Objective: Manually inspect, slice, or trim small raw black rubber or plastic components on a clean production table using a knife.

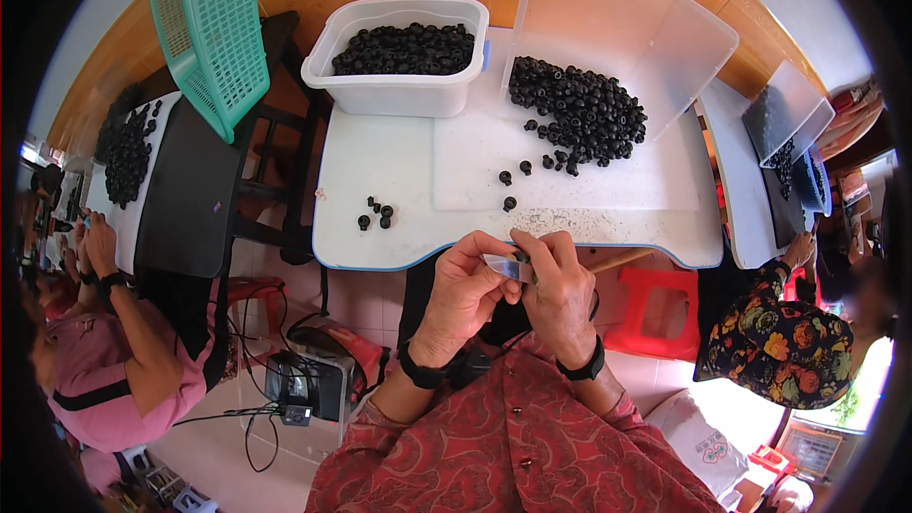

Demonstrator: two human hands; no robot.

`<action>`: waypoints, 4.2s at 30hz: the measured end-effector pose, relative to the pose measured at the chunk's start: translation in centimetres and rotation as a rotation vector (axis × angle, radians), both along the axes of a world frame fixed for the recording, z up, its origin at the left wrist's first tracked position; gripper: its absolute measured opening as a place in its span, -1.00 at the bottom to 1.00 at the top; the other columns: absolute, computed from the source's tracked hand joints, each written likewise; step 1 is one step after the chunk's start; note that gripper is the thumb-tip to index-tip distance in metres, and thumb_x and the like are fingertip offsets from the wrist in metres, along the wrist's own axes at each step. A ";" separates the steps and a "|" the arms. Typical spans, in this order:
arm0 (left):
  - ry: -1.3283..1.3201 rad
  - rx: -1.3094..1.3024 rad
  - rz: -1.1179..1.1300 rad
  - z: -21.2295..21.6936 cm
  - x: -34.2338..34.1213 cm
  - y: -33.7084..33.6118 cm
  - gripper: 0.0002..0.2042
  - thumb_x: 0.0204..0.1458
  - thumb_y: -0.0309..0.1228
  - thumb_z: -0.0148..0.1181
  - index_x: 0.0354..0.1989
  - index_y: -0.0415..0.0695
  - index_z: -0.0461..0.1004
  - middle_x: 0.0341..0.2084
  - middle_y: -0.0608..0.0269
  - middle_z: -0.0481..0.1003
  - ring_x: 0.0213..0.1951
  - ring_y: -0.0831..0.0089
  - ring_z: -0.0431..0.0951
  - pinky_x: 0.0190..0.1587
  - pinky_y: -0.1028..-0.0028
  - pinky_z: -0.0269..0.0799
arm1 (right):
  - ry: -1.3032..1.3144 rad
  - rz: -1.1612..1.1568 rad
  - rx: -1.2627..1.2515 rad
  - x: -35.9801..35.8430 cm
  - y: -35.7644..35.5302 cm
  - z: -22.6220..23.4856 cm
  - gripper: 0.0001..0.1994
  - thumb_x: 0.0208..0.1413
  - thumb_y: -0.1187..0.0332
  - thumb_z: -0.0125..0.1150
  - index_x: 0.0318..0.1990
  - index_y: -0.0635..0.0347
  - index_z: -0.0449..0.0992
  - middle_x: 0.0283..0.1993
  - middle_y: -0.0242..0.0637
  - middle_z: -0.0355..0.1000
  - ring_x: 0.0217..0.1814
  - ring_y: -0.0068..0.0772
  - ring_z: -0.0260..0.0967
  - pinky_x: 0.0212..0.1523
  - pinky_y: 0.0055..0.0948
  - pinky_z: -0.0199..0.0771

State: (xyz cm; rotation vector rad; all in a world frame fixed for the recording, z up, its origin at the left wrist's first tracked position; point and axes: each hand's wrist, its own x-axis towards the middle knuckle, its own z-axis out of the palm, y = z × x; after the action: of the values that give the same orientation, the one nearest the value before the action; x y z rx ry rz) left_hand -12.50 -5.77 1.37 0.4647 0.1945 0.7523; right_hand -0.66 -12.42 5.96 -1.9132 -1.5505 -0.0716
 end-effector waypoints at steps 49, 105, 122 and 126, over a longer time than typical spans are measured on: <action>0.053 -0.070 0.012 0.4 0.0 -0.1 -0.92 0.11 -0.54 0.17 -0.26 -0.27 0.45 -0.52 0.19 0.50 -0.53 0.48 0.49 -0.47 0.55 0.42 | 1.276 0.084 -0.088 0.7 -0.7 2.9 -0.96 0.14 0.49 0.15 -0.31 0.24 0.50 -0.51 -0.55 0.35 -0.52 -0.79 0.18 -0.52 -0.70 0.10; 0.023 -0.002 0.065 -0.2 -0.1 -0.1 -0.90 0.12 -0.52 0.18 -0.23 -0.23 0.45 -0.48 0.24 0.48 -0.47 0.51 0.47 -0.42 0.53 0.42 | 0.358 0.104 -0.155 0.6 -0.1 -0.2 -0.69 -0.09 0.70 0.09 -0.19 0.19 0.57 -0.39 -0.14 0.37 -0.37 -0.13 0.43 -0.39 -0.33 0.42; 0.105 0.044 0.118 -0.5 0.1 0.3 -0.90 0.14 -0.55 0.13 -0.19 -0.25 0.44 -0.48 0.20 0.50 -0.48 0.50 0.48 -0.42 0.58 0.41 | 1.313 0.112 -0.111 0.4 -0.1 3.2 -0.85 0.23 0.46 0.10 -0.18 0.41 0.47 -0.39 -0.29 0.49 -0.37 -0.59 0.41 -0.38 -0.60 0.46; 0.153 0.089 0.151 0.3 0.3 -0.2 -0.90 0.14 -0.55 0.13 -0.19 -0.26 0.43 -0.49 0.20 0.50 -0.46 0.49 0.49 -0.40 0.57 0.42 | 1.286 0.092 -0.089 0.2 0.0 2.9 -0.86 0.22 0.42 0.14 -0.24 0.35 0.47 -0.44 -0.34 0.48 -0.46 -0.66 0.36 -0.48 -0.66 0.36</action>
State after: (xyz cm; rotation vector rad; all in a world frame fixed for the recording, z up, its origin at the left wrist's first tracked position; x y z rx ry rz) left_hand -12.15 -5.93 1.69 0.5976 0.3425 0.8762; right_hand -0.43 -12.46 8.84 -1.3710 -0.7140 1.0603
